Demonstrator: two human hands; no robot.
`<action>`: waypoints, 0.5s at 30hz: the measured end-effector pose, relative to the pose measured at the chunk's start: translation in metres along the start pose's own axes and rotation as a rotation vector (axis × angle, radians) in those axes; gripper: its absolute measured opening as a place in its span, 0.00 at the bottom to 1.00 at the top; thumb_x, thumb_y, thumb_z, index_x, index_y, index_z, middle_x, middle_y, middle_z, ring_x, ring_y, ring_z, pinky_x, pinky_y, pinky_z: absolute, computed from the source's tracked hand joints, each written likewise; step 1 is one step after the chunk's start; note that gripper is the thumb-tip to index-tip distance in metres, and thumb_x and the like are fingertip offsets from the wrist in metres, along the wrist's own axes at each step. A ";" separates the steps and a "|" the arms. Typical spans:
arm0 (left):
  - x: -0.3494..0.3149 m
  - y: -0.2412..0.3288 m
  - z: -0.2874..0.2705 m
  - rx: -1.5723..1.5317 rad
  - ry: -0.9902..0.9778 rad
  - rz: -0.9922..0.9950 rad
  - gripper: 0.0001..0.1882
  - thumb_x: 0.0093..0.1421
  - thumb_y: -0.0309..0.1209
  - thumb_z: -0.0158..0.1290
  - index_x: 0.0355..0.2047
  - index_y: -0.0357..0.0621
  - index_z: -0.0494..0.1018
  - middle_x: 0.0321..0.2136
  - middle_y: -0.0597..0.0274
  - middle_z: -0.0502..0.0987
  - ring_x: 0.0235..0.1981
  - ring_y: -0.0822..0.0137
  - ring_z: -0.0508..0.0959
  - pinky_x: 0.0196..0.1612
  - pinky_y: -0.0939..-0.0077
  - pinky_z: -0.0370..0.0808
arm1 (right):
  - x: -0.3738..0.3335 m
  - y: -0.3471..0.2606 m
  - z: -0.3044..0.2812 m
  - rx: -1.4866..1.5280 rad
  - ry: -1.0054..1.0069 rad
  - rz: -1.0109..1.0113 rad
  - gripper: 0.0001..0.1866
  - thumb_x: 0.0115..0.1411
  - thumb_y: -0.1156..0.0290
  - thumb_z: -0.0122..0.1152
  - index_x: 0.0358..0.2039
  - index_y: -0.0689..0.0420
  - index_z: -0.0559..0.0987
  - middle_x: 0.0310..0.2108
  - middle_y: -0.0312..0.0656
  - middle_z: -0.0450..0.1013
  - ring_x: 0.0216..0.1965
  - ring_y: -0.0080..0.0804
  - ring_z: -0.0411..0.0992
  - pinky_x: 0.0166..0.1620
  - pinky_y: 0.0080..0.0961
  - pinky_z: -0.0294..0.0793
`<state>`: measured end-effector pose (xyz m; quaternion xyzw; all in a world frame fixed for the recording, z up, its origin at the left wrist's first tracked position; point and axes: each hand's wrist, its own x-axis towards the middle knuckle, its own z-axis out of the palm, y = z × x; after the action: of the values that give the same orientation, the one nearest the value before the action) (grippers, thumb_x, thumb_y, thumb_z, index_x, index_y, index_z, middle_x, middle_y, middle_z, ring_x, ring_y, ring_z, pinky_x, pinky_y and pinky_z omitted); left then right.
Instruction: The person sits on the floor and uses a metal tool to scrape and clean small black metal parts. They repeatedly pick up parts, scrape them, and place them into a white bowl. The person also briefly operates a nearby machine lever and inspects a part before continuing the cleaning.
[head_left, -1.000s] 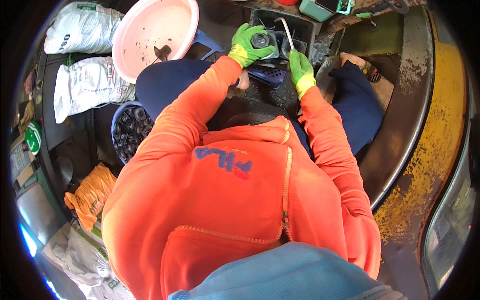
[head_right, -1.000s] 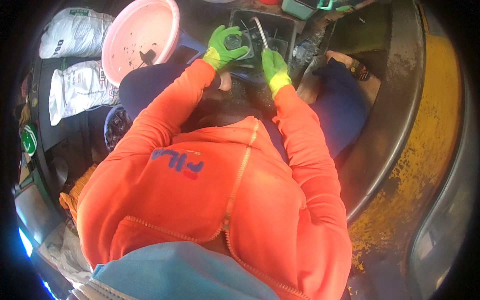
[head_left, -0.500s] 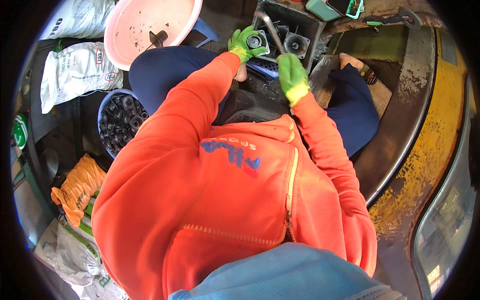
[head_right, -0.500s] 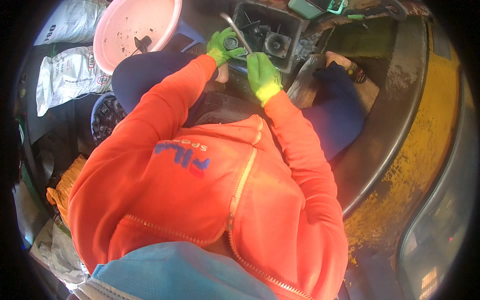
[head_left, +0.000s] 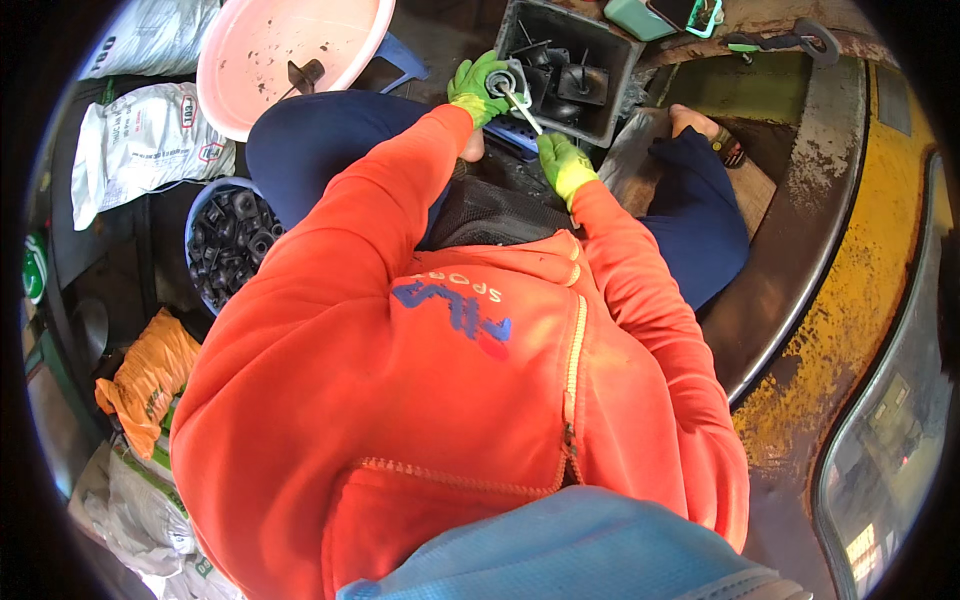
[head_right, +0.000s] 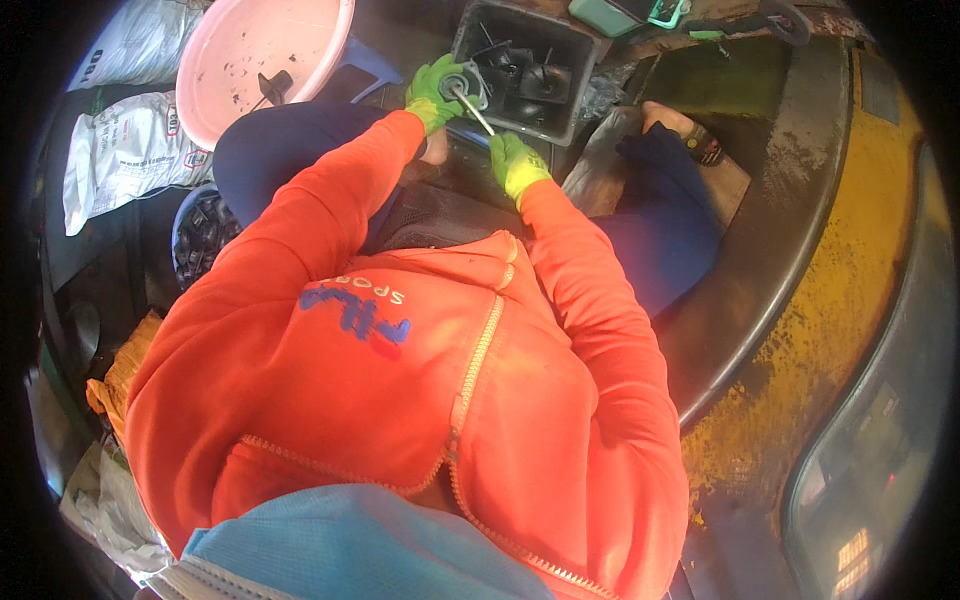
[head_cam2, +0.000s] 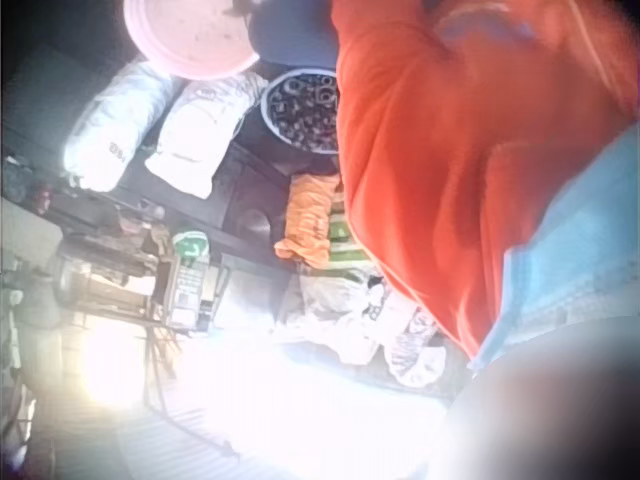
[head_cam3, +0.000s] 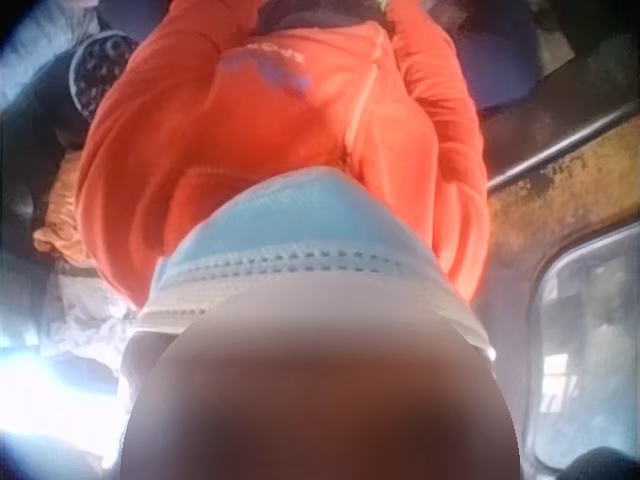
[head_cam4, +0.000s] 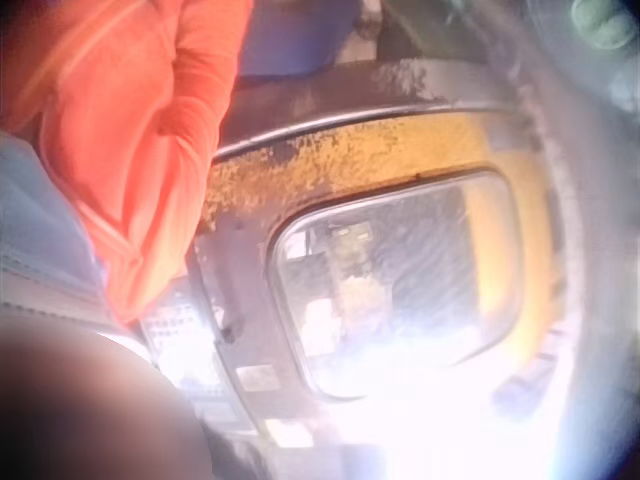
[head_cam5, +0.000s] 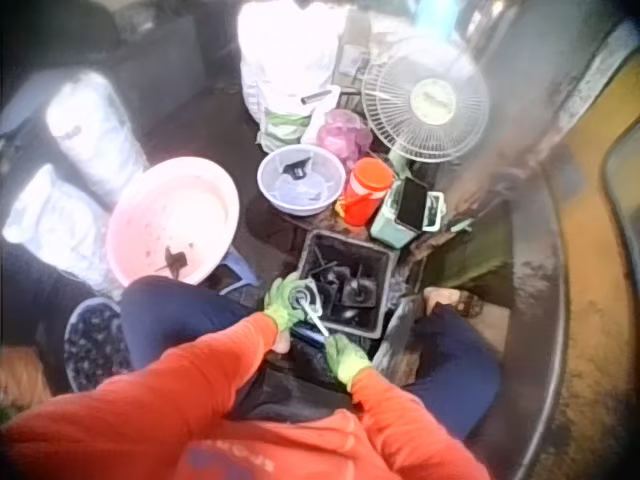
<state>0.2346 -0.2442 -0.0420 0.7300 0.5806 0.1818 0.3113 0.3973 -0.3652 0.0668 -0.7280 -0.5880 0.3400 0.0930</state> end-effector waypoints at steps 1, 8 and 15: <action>0.001 0.002 -0.002 -0.009 0.000 -0.015 0.41 0.36 0.52 0.68 0.53 0.60 0.68 0.59 0.64 0.62 0.62 0.47 0.56 0.63 0.57 0.54 | -0.001 0.000 0.001 -0.013 -0.002 0.011 0.20 0.65 0.54 0.41 0.40 0.57 0.72 0.35 0.56 0.73 0.40 0.59 0.70 0.41 0.44 0.68; 0.003 -0.001 0.000 -0.165 -0.050 0.008 0.41 0.36 0.53 0.66 0.54 0.69 0.65 0.63 0.76 0.55 0.65 0.48 0.47 0.64 0.49 0.45 | 0.003 -0.002 -0.001 0.100 0.027 -0.023 0.21 0.65 0.51 0.40 0.39 0.56 0.71 0.38 0.58 0.71 0.41 0.61 0.68 0.42 0.45 0.68; 0.002 0.000 -0.001 -0.031 0.057 0.051 0.37 0.37 0.50 0.67 0.49 0.57 0.71 0.60 0.61 0.61 0.58 0.52 0.62 0.60 0.59 0.60 | 0.004 0.000 0.005 0.246 0.139 -0.187 0.24 0.66 0.50 0.35 0.43 0.56 0.72 0.42 0.57 0.72 0.45 0.57 0.69 0.48 0.44 0.67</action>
<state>0.2342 -0.2416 -0.0415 0.7344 0.5673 0.2193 0.3013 0.3945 -0.3629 0.0616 -0.6749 -0.5993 0.3481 0.2531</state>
